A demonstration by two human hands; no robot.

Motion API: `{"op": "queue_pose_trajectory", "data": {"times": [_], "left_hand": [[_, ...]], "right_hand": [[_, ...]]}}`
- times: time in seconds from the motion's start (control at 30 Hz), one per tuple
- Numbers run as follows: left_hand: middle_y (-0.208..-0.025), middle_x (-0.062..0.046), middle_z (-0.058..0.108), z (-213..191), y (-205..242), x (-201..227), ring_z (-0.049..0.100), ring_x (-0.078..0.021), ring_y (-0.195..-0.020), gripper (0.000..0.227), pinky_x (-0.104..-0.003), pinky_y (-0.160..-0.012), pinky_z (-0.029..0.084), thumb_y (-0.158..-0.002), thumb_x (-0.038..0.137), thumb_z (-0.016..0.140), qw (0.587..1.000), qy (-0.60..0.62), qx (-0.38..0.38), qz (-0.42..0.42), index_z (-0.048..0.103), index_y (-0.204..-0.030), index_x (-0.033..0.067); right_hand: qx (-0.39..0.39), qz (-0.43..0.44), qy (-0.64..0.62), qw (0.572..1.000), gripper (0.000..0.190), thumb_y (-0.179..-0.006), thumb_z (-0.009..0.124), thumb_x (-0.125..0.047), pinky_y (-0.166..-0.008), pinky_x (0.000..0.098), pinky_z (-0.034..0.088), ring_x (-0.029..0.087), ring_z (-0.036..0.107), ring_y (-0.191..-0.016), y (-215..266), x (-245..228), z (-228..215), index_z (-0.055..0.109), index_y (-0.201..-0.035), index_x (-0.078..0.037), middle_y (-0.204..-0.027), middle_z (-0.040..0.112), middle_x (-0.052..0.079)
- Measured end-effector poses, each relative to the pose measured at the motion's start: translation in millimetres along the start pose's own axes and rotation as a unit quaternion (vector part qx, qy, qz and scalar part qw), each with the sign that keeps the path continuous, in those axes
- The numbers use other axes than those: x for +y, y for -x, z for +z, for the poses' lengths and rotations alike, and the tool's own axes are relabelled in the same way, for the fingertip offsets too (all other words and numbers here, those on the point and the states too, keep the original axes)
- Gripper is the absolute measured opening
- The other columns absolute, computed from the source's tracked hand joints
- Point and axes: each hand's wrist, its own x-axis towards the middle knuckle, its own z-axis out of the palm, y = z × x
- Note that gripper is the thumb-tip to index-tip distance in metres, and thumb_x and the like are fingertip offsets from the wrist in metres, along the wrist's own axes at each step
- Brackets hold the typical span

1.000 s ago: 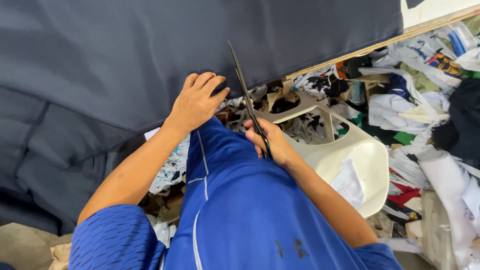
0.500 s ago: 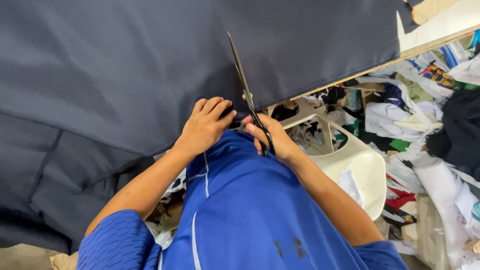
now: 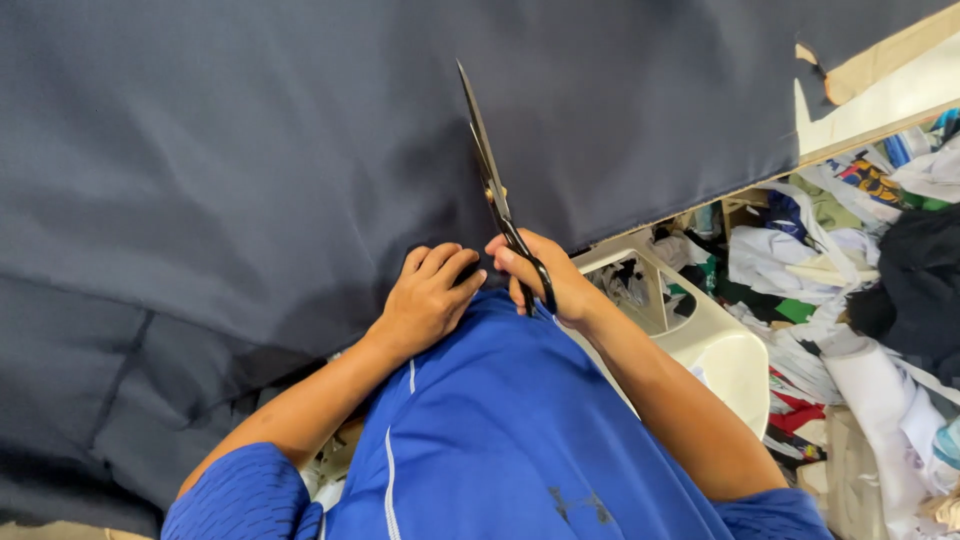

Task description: The person lays a large piece of dark fabric on a table, uses shears to cut a strip from the fabric, then folds the cut piece and secures it with a strip of fabric. The process involves smoothing, cutting, folding, and tying the fabric.

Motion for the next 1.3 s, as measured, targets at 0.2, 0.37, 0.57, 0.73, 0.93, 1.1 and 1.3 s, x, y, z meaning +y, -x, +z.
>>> {"op": "queue_pose_trajectory", "data": {"times": [0.2, 0.37, 0.57, 0.73, 0.93, 1.1, 1.3], "left_hand": [[-0.121, -0.009, 0.07, -1.8, -4.6, 2.4, 0.063, -0.0315, -0.119, 0.014, -0.043, -0.094, 0.044, -0.101, 0.021, 0.068, 0.997, 0.049, -0.038, -0.054, 0.08, -0.102, 0.0157], [-0.11, -0.009, 0.072, -9.5, -19.0, 1.1, 0.063, -0.0292, -0.113, 0.012, -0.041, -0.089, 0.042, -0.097, 0.018, 0.071, 0.991, 0.08, -0.088, -0.066, 0.082, -0.098, 0.0146], [-0.114, -0.01, 0.068, -10.8, -21.5, -10.1, 0.059, -0.0309, -0.115, 0.01, -0.04, -0.084, 0.041, -0.094, 0.019, 0.071, 0.971, 0.104, -0.206, -0.058, 0.079, -0.099, 0.0161], [-0.115, -0.008, 0.067, -12.8, -24.8, -14.7, 0.058, -0.03, -0.115, 0.01, -0.039, -0.083, 0.041, -0.094, 0.022, 0.071, 0.957, 0.132, -0.249, -0.064, 0.079, -0.096, 0.0179], [-0.118, -0.01, 0.068, -20.8, -39.2, -29.2, 0.058, -0.0312, -0.117, 0.012, -0.039, -0.079, 0.043, -0.093, 0.024, 0.07, 0.951, 0.139, -0.269, -0.056, 0.08, -0.097, 0.0177], [-0.115, -0.01, 0.069, -28.4, -51.0, -40.4, 0.059, -0.0304, -0.113, 0.013, -0.037, -0.075, 0.045, -0.094, 0.023, 0.069, 0.951, 0.145, -0.267, -0.055, 0.08, -0.093, 0.0178], [-0.113, -0.008, 0.069, -32.1, -50.6, -37.9, 0.058, -0.0264, -0.107, 0.028, -0.035, -0.071, 0.044, -0.097, 0.028, 0.066, 0.94, 0.174, -0.287, -0.063, 0.078, -0.077, 0.0122]], "right_hand": [[0.05, 0.01, 0.041, 0.998, 0.031, -0.104, 0.07, -0.025, -0.031, 0.0242, 0.043, 0.021, 0.057, -0.031, -23.4, -11.4, 7.3, 0.066, -0.094, 0.003, -0.042, 0.052, 0.014], [0.033, 0.017, 0.012, 0.999, 0.032, -0.103, 0.07, -0.028, -0.035, 0.0273, 0.05, 0.019, 0.061, -0.037, -23.6, -34.7, 7.7, 0.065, -0.102, 0.004, -0.053, 0.057, 0.015], [0.028, 0.014, 0.063, 0.998, 0.041, -0.102, 0.07, -0.04, -0.039, 0.026, 0.051, 0.019, 0.062, -0.039, -67.5, -59.7, 17.0, 0.066, -0.106, 0.001, -0.052, 0.059, 0.013], [0.084, 0.01, 0.04, 0.996, 0.034, -0.102, 0.074, -0.03, -0.03, 0.0233, 0.045, 0.016, 0.055, -0.031, -76.6, -51.5, 21.9, 0.066, -0.093, 0.002, -0.051, 0.056, 0.012], [0.016, 0.006, 0.038, 0.999, 0.04, -0.105, 0.067, -0.037, -0.037, 0.0245, 0.05, 0.019, 0.061, -0.038, -87.7, -89.0, 25.0, 0.066, -0.098, 0.002, -0.049, 0.055, 0.013], [-0.022, -0.009, 0.046, 0.999, 0.041, -0.108, 0.06, -0.038, -0.04, 0.0237, 0.047, 0.02, 0.062, -0.041, -79.2, -94.7, 24.8, 0.064, -0.106, 0.003, -0.049, 0.055, 0.013], [-0.017, 0.037, 0.048, 0.998, 0.038, -0.106, 0.062, -0.034, -0.043, 0.0236, 0.048, 0.022, 0.066, -0.043, -80.7, -95.1, 24.0, 0.064, -0.112, 0.003, -0.05, 0.059, 0.015]]}}
